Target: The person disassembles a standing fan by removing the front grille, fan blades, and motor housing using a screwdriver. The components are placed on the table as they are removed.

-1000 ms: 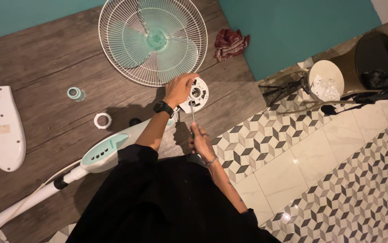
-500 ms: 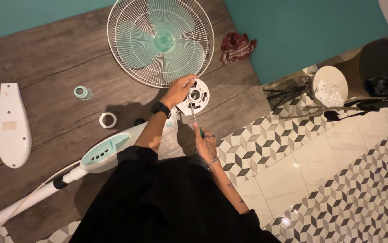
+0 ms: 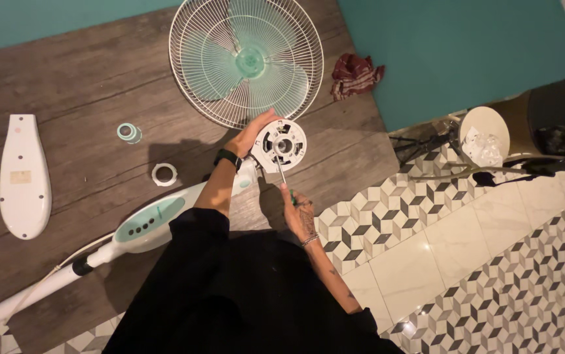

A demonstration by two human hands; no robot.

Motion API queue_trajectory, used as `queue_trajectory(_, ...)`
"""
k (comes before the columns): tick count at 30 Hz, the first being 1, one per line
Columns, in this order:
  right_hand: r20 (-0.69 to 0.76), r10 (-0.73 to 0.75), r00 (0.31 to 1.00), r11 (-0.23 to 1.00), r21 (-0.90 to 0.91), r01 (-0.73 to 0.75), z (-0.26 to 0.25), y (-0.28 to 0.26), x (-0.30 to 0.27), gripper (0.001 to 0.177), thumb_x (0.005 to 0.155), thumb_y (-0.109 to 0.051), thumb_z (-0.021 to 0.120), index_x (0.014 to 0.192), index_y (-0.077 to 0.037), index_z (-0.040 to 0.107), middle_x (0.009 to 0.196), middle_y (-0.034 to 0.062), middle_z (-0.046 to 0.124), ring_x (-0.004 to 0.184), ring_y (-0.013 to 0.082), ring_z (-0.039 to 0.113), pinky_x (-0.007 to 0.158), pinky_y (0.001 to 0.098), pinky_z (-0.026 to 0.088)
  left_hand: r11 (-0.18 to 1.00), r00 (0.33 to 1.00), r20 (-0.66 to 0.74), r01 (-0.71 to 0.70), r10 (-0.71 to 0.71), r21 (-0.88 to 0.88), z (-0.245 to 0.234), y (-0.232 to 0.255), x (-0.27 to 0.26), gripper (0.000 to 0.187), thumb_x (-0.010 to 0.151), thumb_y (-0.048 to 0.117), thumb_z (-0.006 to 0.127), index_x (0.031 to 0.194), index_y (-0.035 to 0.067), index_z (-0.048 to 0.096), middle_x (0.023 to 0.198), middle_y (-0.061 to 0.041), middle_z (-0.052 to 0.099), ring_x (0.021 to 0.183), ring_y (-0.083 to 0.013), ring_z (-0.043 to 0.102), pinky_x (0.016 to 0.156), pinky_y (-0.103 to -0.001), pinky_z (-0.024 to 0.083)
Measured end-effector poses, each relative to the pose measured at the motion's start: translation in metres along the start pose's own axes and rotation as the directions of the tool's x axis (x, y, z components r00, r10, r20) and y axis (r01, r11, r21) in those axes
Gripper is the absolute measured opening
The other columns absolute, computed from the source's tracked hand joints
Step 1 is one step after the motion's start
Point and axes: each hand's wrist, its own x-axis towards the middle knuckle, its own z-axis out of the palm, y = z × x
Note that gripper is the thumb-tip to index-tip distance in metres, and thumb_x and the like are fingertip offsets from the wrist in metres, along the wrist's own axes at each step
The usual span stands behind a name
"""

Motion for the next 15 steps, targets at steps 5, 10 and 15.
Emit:
queue_trajectory(5,0.014,0.017,1.000,0.999,0.037,-0.018,0.003,0.001,0.000,0.065,0.100,-0.057,0.057,0.078,0.003,0.064,0.061,0.0113,0.049,0.060,0.0172,0.044,0.059,0.0400,0.042,0.998,0.996,0.065,-0.058,0.058,-0.003,-0.012,-0.015,0.010,0.042,0.107,0.037,0.046,0.121,0.004,0.067,0.112,-0.004,0.071,0.102,-0.0125,0.067,0.095,-0.029,0.053)
queue_trajectory(10,0.019,-0.035,0.999,0.997,0.065,0.034,0.009,0.010,0.000,0.055,0.101,-0.051,0.057,0.080,-0.001,0.063,0.059,0.0054,0.046,0.059,0.0129,0.042,0.057,0.0346,0.041,0.986,0.985,0.138,-0.123,0.107,0.112,-0.022,-0.030,0.022,0.034,0.109,0.032,0.051,0.122,0.004,0.067,0.111,0.000,0.068,0.102,-0.0085,0.063,0.092,-0.026,0.051)
queue_trajectory(15,0.011,-0.015,1.000,0.983,0.181,0.013,0.011,0.021,0.002,0.049,0.101,-0.046,0.061,0.080,-0.002,0.065,0.060,-0.0011,0.045,0.061,0.0080,0.040,0.055,0.0318,0.037,0.953,0.967,0.161,-0.227,0.196,0.203,-0.012,-0.031,0.019,0.034,0.109,0.033,0.054,0.121,0.004,0.067,0.111,-0.001,0.069,0.102,-0.0101,0.063,0.091,-0.026,0.052)
